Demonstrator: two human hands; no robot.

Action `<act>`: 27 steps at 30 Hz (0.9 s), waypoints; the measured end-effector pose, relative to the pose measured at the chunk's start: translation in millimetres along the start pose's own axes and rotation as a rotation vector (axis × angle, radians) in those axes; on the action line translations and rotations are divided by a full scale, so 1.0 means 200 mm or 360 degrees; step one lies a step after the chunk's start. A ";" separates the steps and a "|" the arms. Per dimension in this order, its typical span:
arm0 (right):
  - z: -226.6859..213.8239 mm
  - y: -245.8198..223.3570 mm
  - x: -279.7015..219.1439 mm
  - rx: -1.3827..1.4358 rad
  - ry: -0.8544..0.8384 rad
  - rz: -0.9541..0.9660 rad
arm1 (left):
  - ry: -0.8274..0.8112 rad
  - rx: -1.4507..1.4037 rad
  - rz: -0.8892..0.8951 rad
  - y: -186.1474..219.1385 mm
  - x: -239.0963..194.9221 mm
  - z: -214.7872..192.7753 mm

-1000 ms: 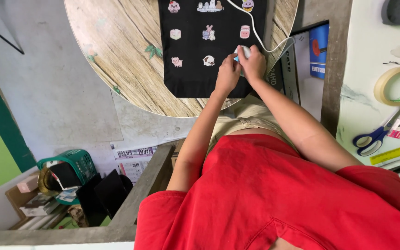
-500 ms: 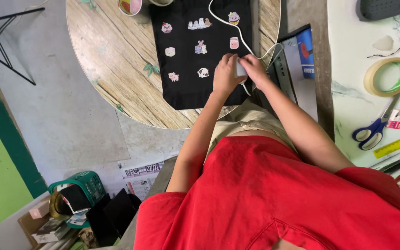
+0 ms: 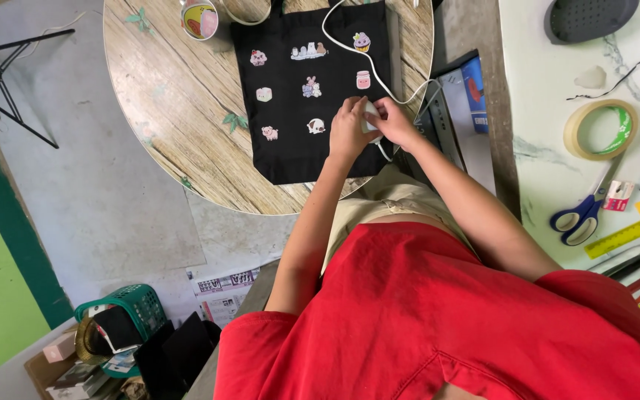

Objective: Ironing heat-transfer stickers onto a black tote bag using a mini iron.

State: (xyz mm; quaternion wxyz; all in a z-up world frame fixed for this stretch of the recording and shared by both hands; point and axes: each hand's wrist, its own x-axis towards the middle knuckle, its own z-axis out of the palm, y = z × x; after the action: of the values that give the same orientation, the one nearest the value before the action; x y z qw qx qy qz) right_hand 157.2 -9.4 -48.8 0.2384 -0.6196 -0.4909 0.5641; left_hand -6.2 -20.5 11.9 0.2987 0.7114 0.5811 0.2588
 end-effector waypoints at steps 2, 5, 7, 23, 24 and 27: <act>0.01 0.03 0.02 -0.0007 0.0004 -0.0029 | -0.0003 0.0009 0.0000 0.00 0.00 0.00; 0.01 0.07 0.03 -0.0018 0.0010 -0.0050 | -0.0014 0.0030 -0.0002 -0.01 0.00 0.03; 0.01 0.09 0.04 -0.0023 0.0008 -0.0050 | -0.0013 0.0048 -0.0006 -0.01 0.00 0.04; 0.02 0.20 0.14 -0.0212 0.0163 -0.0008 | -0.0095 -0.0329 0.0286 0.02 0.14 -0.01; 0.03 0.16 0.11 -0.0409 0.0236 -0.0071 | -0.0162 -0.0322 0.0305 0.06 0.16 0.00; 0.07 0.27 0.17 -0.0456 0.0388 -0.0147 | -0.0251 -0.0219 0.0557 0.08 0.25 0.07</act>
State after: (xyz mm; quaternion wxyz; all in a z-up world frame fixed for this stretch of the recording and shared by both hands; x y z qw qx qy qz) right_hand 158.3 -5.6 -113.6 0.2311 -0.6878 -0.5615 0.3977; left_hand 25.0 25.2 14.5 0.3417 0.7976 0.4044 0.2892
